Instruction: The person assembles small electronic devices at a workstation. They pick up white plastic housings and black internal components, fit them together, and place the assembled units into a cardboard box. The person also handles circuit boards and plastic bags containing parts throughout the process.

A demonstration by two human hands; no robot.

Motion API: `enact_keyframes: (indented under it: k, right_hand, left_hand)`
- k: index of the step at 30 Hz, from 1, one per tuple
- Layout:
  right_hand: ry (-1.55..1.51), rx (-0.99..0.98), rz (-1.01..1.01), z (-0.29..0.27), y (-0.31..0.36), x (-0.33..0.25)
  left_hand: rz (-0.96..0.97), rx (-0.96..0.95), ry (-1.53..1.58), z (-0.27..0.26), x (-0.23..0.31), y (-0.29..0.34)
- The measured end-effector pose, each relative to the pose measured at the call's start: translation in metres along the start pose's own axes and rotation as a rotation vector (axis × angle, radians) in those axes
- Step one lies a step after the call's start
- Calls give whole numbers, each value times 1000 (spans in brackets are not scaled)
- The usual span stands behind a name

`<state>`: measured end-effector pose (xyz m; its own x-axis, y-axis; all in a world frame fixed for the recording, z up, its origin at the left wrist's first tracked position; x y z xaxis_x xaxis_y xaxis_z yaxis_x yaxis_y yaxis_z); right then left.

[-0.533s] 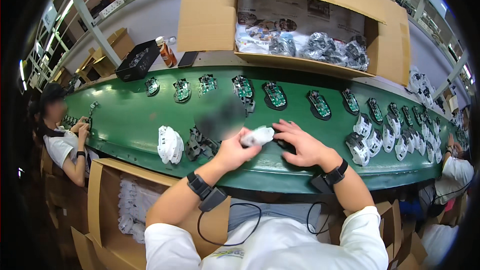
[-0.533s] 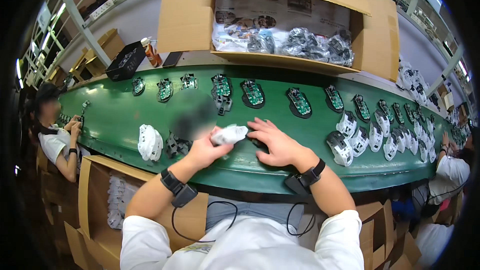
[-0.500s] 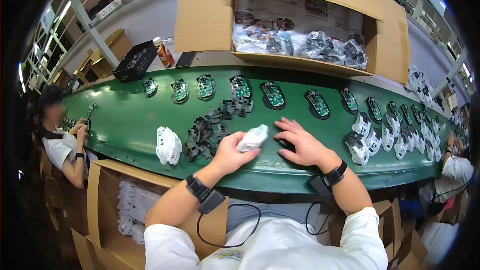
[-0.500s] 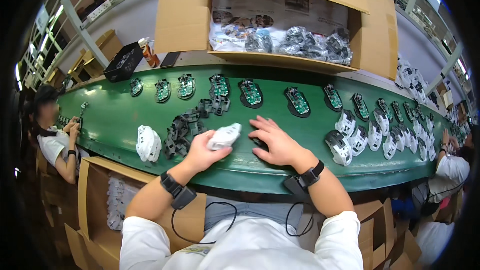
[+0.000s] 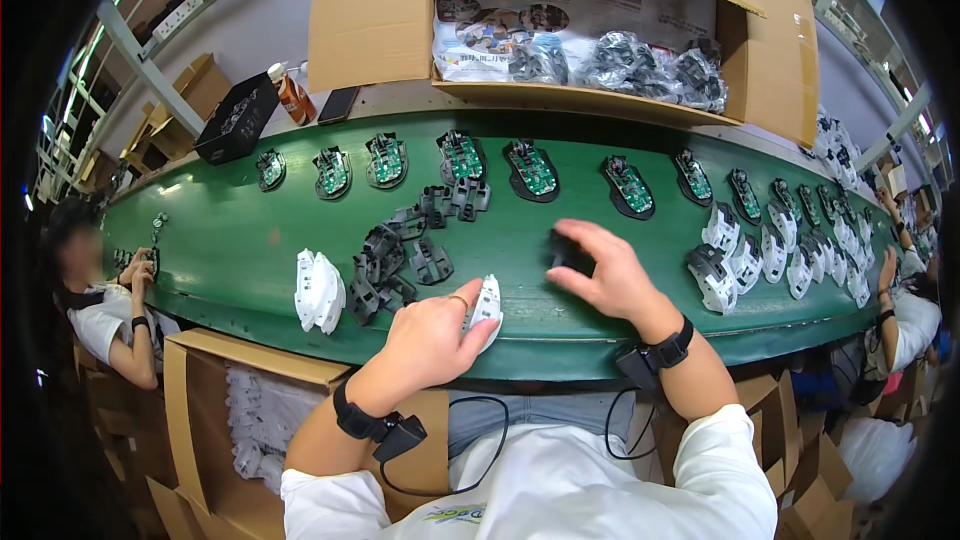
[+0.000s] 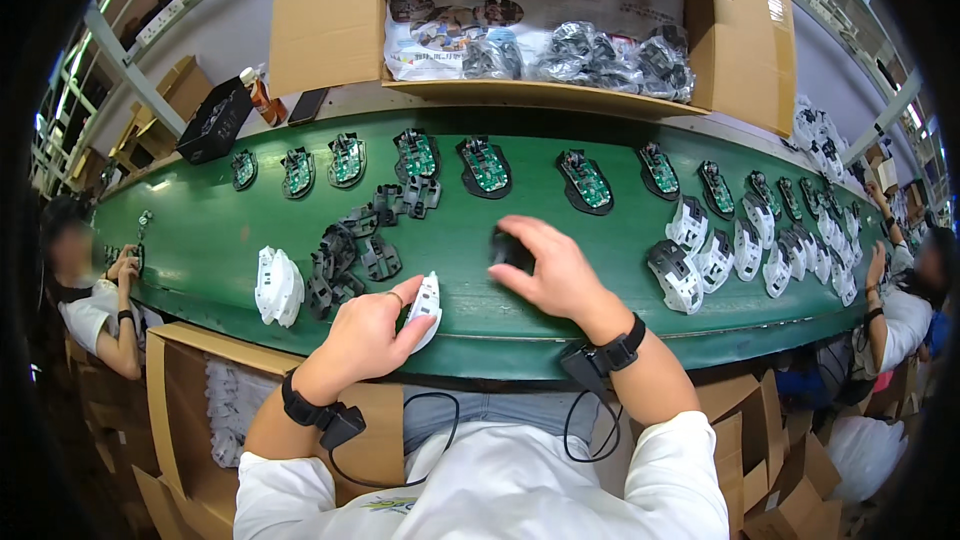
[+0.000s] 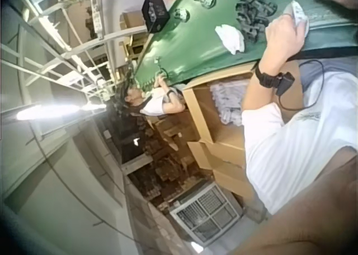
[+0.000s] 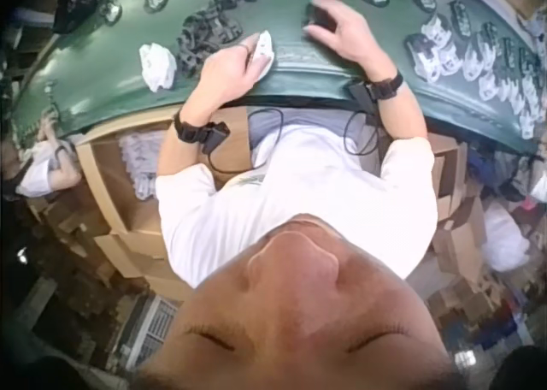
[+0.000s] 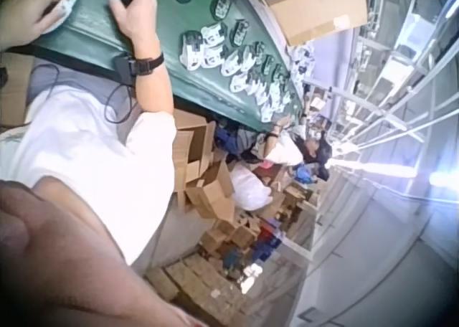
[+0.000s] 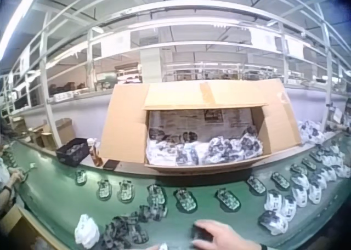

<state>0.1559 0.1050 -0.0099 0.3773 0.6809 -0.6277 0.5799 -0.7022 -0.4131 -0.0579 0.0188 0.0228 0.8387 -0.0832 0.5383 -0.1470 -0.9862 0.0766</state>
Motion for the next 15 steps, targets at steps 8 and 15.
enact_keyframes:
  k: [8, 15]
  right_hand:
    - [-650, -28, -27, 32, -7, -23]
    - [-428, -24, -187, 42, -8, -36]
  left_hand:
    - [-200, 97, 787, 32, -49, -13]
    - [-152, 255, 908, 46, -55, -25]
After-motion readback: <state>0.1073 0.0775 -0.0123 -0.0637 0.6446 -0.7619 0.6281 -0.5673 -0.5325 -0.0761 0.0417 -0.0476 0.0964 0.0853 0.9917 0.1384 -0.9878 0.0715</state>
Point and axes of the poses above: each hand's wrist, its own y-axis away from the middle knuckle, its own z-axis out of the palm, x = y × z, the point moved 7 cm from there along -y, towards the middle knuckle, and after that the axes turned 10 degrees about -z, right-handed, at the moved point
